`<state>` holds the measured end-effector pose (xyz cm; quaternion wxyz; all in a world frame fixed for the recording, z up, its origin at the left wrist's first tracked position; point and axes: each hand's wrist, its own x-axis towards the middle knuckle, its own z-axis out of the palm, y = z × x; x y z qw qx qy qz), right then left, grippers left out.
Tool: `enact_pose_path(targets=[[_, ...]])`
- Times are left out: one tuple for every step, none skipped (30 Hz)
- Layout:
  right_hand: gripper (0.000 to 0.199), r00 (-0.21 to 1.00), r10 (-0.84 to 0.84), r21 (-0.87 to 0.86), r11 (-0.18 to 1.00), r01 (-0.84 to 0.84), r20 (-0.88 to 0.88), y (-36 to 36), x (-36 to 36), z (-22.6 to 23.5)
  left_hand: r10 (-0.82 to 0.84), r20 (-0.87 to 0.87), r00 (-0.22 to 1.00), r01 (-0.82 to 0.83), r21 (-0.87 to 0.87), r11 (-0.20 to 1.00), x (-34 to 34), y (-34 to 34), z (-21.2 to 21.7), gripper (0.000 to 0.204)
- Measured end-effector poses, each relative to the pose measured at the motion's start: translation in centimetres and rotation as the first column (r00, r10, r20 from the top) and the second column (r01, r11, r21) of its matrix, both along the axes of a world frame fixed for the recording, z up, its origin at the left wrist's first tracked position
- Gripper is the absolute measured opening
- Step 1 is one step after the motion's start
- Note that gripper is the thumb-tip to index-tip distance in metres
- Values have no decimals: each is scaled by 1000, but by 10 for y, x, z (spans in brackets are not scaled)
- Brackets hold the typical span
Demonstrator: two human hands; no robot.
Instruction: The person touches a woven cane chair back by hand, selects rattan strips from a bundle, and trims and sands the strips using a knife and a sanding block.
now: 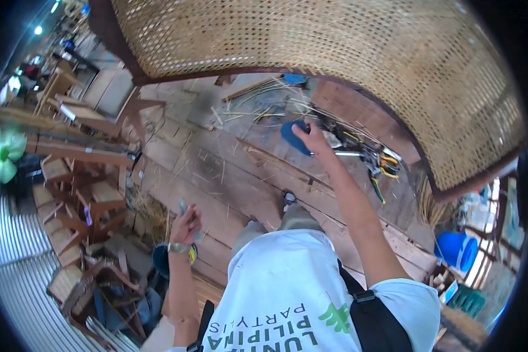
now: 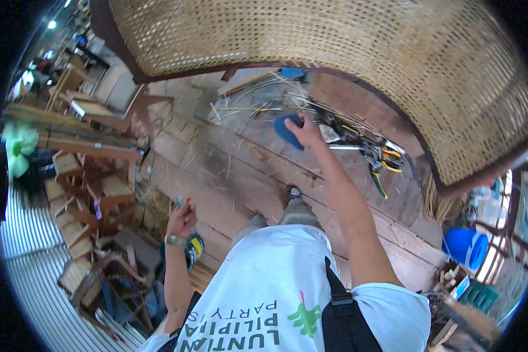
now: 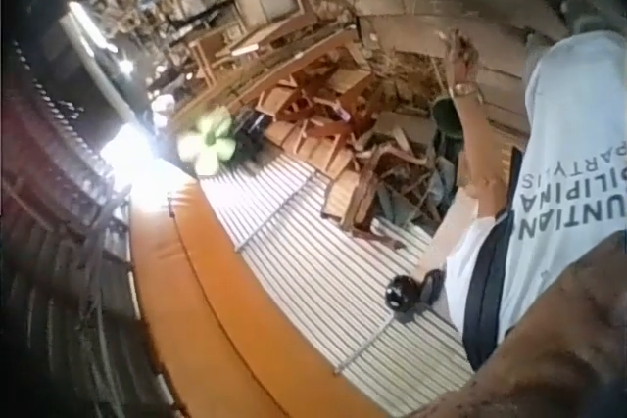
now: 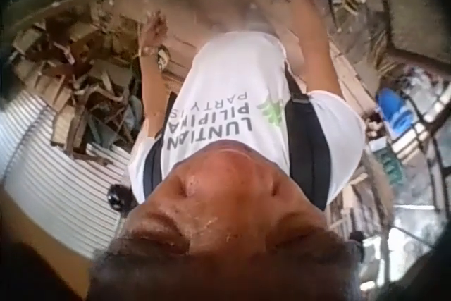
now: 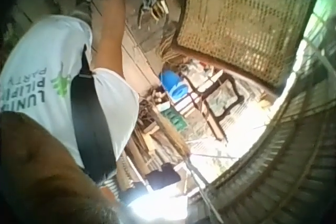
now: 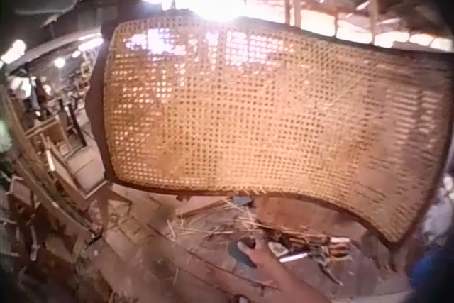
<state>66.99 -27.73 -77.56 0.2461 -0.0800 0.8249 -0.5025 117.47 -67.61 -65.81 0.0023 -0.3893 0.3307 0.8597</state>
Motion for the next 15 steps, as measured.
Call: enact_pose_path(targets=[[94, 992, 48, 107, 994, -35, -117, -21, -21, -4, 27, -48, 999, -24, 54, 998, -28, 10, 12, 20], [101, 965, 105, 209, 976, -55, -240, -40, -41, -8, 23, -89, 996, -17, 69, 997, -47, 14, 14, 20], [101, 879, 126, 267, 964, 2, -461, -26, -70, -31, -22, -159, 987, 38, 98, 994, -83, 18, 12, 19], [101, 732, 153, 328, 939, 102, -664, 1, -98, -49, -43, -188, 981, 66, 120, 991, -131, 29, 12, 19], [101, 741, 157, 331, 939, 92, -653, -6, -98, -58, -75, -198, 977, 97, 101, 990, -160, 41, 23, 18], [98, 779, 140, 294, 954, 60, -612, -25, -82, -64, -94, -186, 978, 109, 70, 992, -170, 47, 30, 19], [95, 807, 128, 263, 964, 35, -576, -39, -65, -53, -75, -164, 984, 87, 68, 994, -171, 51, 26, 19], [92, 831, 111, 233, 972, 23, -545, -49, -48, -38, -78, -67, 995, 75, -41, 996, -176, 53, 21, 15], [89, 851, 79, 209, 977, 37, -519, -50, -34, -22, -93, 21, 995, 95, -142, 985, -188, 54, 15, 12], [86, 867, 39, 203, 976, 72, -496, -42, -21, -14, -125, 17, 992, 126, -120, 985, -203, 58, 6, 12], [79, 963, 43, 28, 999, -37, -264, -23, -4, -29, -213, 53, 976, 219, -247, 944, -221, 68, 2, 15], [73, 996, 86, -183, 979, -90, -32, -7, 16, -45, -293, 88, 952, 304, -372, 877, -237, 77, -1, 18], [67, 954, 140, -288, 956, -60, 265, -33, 56, -19, -293, 105, 950, 311, -371, 875, -223, 73, -12, 18], [61, 829, 204, -372, 928, 5, 521, -56, 89, 26, -328, 99, 939, 337, -451, 827, -212, 70, -22, 18], [61, 841, 159, -356, 934, 42, 518, -61, 106, 36, -397, 75, 915, 376, -518, 768, -213, 70, -27, 17]])
